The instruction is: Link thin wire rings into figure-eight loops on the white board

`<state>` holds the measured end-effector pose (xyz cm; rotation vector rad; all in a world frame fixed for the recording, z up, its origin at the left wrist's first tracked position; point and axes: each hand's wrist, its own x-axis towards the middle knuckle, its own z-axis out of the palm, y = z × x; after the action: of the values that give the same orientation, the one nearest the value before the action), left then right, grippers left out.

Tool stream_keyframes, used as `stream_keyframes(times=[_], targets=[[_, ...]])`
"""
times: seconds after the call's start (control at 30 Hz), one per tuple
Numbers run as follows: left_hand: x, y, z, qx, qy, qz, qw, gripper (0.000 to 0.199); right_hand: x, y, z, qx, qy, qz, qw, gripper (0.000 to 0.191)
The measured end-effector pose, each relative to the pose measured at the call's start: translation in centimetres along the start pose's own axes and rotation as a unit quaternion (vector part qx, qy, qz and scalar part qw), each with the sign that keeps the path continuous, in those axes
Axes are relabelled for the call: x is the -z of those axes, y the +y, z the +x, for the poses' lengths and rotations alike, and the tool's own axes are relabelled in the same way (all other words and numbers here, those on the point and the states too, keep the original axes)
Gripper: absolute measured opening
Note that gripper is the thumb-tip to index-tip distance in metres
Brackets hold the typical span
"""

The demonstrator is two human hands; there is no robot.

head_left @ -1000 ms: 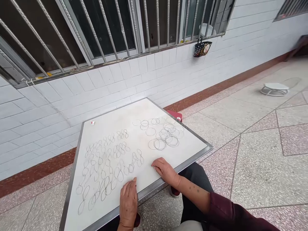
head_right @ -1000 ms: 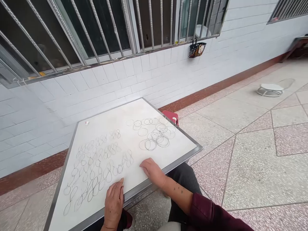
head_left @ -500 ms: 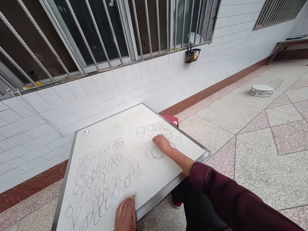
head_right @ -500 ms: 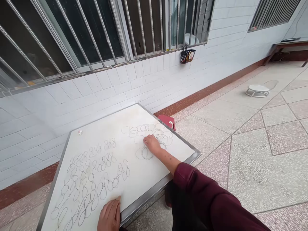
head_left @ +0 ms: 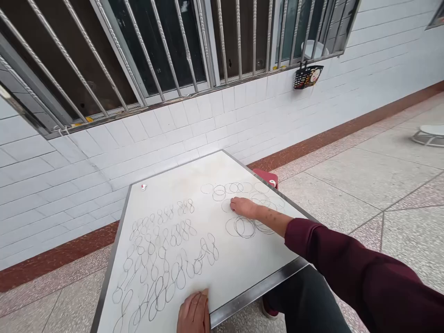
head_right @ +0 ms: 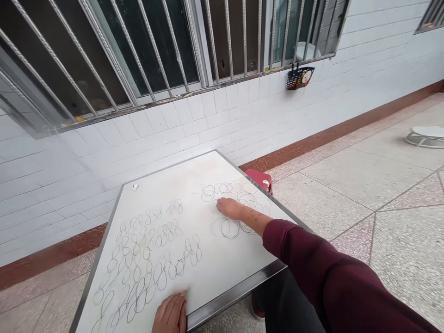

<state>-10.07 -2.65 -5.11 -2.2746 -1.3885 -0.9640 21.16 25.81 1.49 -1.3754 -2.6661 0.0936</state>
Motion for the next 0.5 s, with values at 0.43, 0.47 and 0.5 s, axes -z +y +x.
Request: stream_keyframes(times=[0.43, 0.47, 0.5], targets=[[2.2, 1.9, 1.9, 0.003, -0.006, 0.016, 1.000, 0.028, 2.7, 0.1, -1.7, -0.002, 0.013, -0.019, 1.000, 0.016], [2.1, 1.8, 1.9, 0.000, -0.001, 0.013, 1.000, 0.028, 2.6, -0.2, -1.3, 0.002, 0.004, -0.025, 1.000, 0.015], [2.0, 1.8, 1.9, -0.002, 0.002, 0.012, 1.000, 0.028, 2.5, -0.4, -1.0, 0.007, -0.006, -0.032, 0.999, 0.014]])
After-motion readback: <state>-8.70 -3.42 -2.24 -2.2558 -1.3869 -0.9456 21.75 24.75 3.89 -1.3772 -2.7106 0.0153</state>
